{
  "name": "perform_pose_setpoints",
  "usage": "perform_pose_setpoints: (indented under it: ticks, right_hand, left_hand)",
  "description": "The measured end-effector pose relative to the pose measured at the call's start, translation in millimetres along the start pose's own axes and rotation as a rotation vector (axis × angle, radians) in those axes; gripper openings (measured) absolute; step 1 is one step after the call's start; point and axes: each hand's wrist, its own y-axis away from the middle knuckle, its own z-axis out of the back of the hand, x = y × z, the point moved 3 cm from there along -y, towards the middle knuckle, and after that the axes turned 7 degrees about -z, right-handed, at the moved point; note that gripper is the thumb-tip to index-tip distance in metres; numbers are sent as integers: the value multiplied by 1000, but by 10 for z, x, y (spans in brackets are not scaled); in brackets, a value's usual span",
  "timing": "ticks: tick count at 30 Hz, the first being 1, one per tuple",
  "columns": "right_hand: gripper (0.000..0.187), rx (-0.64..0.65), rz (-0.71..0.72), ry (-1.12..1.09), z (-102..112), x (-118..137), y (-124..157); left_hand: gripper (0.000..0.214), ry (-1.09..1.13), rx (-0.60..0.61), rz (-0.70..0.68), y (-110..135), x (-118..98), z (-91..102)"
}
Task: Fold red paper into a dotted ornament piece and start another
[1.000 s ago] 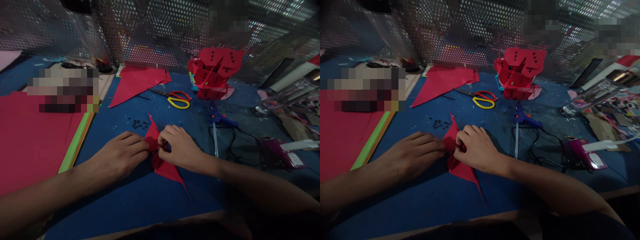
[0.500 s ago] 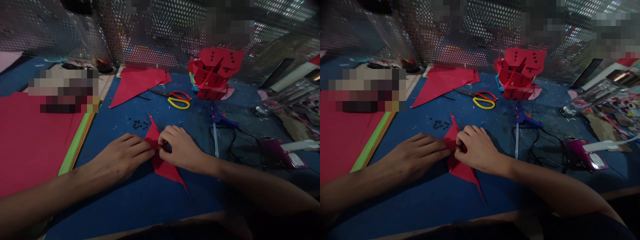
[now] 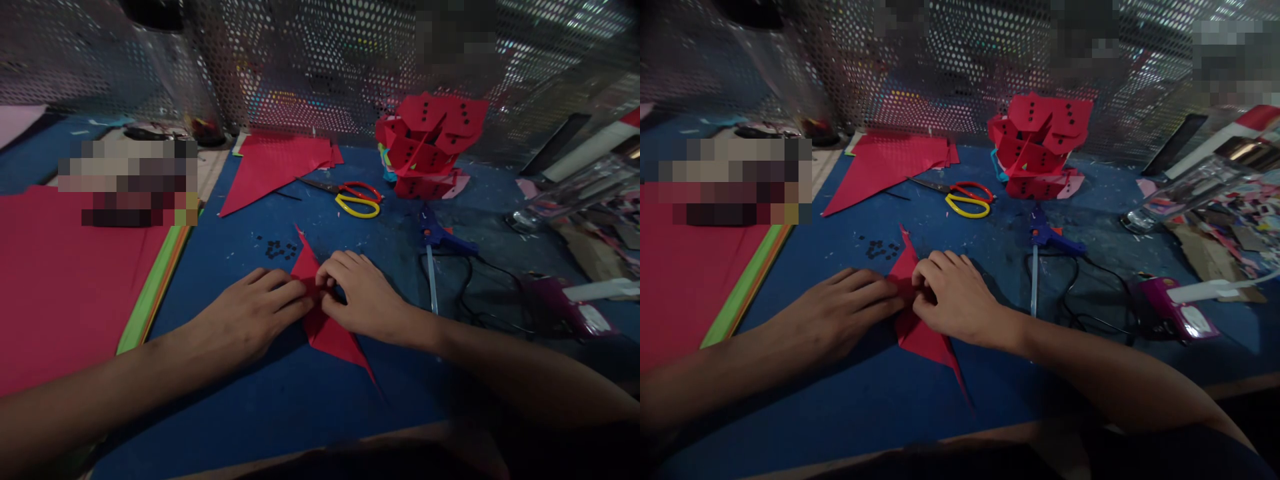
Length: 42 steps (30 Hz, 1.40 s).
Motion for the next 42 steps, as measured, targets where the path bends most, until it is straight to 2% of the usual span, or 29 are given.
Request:
perform_pose_setpoints:
  ticks: [4,12,24,31,42]
  right_hand:
    - [15,3,5,-7,-15,-18,-10]
    - [15,-7,9,-19,-18,-35,-6]
    - [15,-1,18,-24,-25,-49,-21]
    - [13,1,11,-19,-23,-50,-25]
    - [12,5,11,-33,-9,-42,-20]
  left_hand:
    - [31,-11,22,2,8,4,-20]
    - [31,10,-6,-14,28,7,-18]
    - [36,-24,56,-3,15,-17,-22]
    - [31,-57,63,-48,16,-48,34]
    - [31,-89,62,-19,58,-148,76]
